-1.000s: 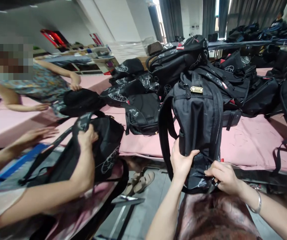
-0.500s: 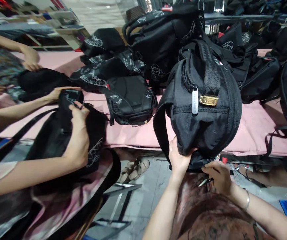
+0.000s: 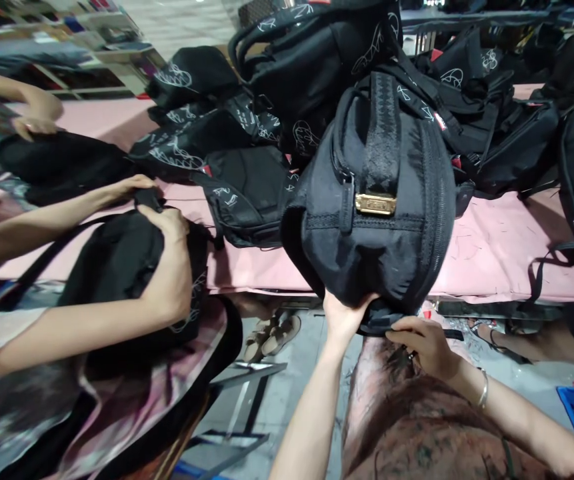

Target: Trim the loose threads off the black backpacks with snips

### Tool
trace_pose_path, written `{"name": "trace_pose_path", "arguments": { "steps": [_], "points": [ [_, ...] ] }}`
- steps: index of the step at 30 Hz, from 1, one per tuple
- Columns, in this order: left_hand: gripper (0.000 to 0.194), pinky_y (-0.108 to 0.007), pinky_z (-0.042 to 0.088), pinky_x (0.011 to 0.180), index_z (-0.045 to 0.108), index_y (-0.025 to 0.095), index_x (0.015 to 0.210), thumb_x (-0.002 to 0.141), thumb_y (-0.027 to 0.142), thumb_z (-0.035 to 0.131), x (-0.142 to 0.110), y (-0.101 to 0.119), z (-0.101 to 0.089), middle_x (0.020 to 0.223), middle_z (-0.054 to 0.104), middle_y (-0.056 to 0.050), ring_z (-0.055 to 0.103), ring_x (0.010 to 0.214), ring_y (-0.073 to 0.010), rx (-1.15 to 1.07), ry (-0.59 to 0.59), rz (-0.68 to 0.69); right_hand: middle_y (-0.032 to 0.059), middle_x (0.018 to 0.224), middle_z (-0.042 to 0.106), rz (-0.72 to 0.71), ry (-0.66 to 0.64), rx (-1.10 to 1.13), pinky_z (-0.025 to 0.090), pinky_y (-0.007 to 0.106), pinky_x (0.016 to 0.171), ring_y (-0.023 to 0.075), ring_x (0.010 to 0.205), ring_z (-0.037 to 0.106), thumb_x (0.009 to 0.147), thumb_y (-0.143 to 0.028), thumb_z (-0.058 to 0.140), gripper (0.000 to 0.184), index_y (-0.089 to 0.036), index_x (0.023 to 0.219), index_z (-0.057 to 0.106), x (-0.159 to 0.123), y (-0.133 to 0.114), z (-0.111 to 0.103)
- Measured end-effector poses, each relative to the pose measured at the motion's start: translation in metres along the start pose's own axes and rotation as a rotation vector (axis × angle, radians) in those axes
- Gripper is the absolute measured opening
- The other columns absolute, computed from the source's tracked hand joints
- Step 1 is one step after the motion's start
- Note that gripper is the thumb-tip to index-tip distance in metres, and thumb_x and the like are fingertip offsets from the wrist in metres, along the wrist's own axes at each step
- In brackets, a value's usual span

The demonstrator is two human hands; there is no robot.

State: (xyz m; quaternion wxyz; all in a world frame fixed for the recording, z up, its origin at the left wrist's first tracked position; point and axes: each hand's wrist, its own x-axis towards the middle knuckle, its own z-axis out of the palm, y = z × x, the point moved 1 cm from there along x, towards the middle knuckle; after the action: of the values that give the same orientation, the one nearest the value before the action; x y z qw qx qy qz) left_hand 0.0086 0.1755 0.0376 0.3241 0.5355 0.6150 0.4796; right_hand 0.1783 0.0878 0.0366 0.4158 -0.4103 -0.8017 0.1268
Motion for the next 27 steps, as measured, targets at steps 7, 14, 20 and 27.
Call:
{"name": "trace_pose_path", "arguments": {
  "steps": [7,14,20,27],
  "points": [
    [0.064,-0.045,0.04,0.095,0.058,0.012,0.096,0.047,0.049,0.076,0.023,0.012,-0.017,0.096,0.066,-0.012,0.059,0.099,-0.0275,0.017,-0.115,0.084,0.0048,0.111,0.062,0.071,-0.203,-0.027,0.049,0.025,0.076,0.0155,0.094,0.061,0.089,-0.012,0.037,0.033,-0.021,0.114,0.057,0.009,-0.014,0.002],
    [0.051,-0.048,0.036,0.098,0.062,0.015,0.082,0.046,0.049,0.075,0.04,-0.004,-0.034,0.087,0.068,-0.01,0.059,0.098,-0.0295,0.066,-0.211,0.104,0.0119,0.131,0.048,-0.018,-0.456,-0.332,0.052,0.031,0.063,0.018,0.084,0.063,0.082,-0.005,0.042,0.044,-0.013,0.126,0.046,0.016,-0.043,0.018],
    [0.064,-0.048,0.031,0.102,0.061,0.012,0.096,0.043,0.045,0.076,0.055,-0.021,-0.049,0.099,0.066,-0.013,0.051,0.111,-0.03,-0.03,-0.283,0.038,0.0081,0.142,0.032,-0.08,-0.572,-0.253,0.05,0.028,0.061,0.0145,0.077,0.064,0.077,-0.004,0.047,0.039,-0.017,0.113,0.054,0.023,-0.053,0.026],
    [0.055,-0.049,0.043,0.092,0.062,0.016,0.096,0.05,0.043,0.075,0.079,0.007,-0.06,0.097,0.065,-0.012,0.053,0.108,-0.031,-0.033,-0.181,0.016,0.0047,0.12,0.058,-0.027,-0.224,0.133,0.047,0.027,0.087,0.0144,0.109,0.054,0.078,-0.007,0.041,0.045,-0.021,0.119,0.052,0.006,-0.013,-0.011]
  ]
}}
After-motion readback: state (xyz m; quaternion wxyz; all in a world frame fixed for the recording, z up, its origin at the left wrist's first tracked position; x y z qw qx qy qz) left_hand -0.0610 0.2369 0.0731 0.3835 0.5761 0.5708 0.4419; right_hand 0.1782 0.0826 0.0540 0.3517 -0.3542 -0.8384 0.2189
